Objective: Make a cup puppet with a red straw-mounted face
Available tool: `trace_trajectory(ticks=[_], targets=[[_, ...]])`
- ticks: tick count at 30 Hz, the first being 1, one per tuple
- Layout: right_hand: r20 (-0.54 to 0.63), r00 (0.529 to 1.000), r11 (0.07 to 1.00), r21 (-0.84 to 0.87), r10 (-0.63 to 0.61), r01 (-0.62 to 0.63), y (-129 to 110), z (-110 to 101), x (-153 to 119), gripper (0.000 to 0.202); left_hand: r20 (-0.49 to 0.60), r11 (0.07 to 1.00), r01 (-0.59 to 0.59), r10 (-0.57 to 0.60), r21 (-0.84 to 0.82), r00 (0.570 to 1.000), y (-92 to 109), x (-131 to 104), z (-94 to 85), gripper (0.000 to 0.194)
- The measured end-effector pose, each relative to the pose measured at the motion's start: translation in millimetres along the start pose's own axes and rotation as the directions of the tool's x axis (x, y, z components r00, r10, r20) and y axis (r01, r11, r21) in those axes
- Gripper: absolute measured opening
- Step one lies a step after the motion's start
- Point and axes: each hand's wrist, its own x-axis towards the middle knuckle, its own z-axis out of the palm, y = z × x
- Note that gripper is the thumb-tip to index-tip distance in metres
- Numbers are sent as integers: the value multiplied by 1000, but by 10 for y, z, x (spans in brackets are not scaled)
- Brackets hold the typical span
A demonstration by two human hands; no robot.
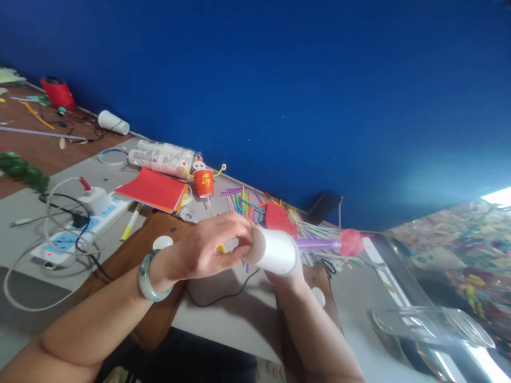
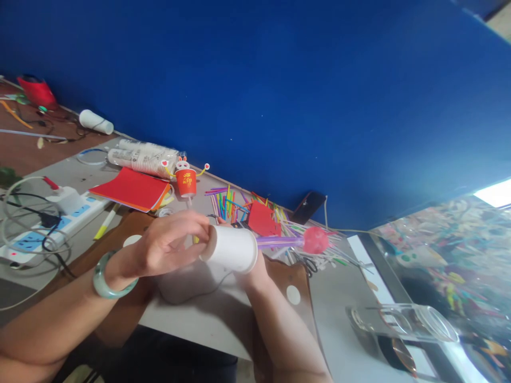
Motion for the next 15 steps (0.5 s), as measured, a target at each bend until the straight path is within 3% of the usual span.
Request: trace_trajectory(ticks=[4,10,15], targets=[[-38,999,1000,21,-15,16,66,-49,-39,54,-18,998,34,-33,60,999,-35,-7,27,10],[-150,985,994,60,-84,94,180,-67,-84,47,-51,989,24,-17,149,999,-59,-52,68,6],[-74,983,978,-141,-167,156,123,-51,-10,53,-50,979,54,-45,197,998,-46,-74,78,6]])
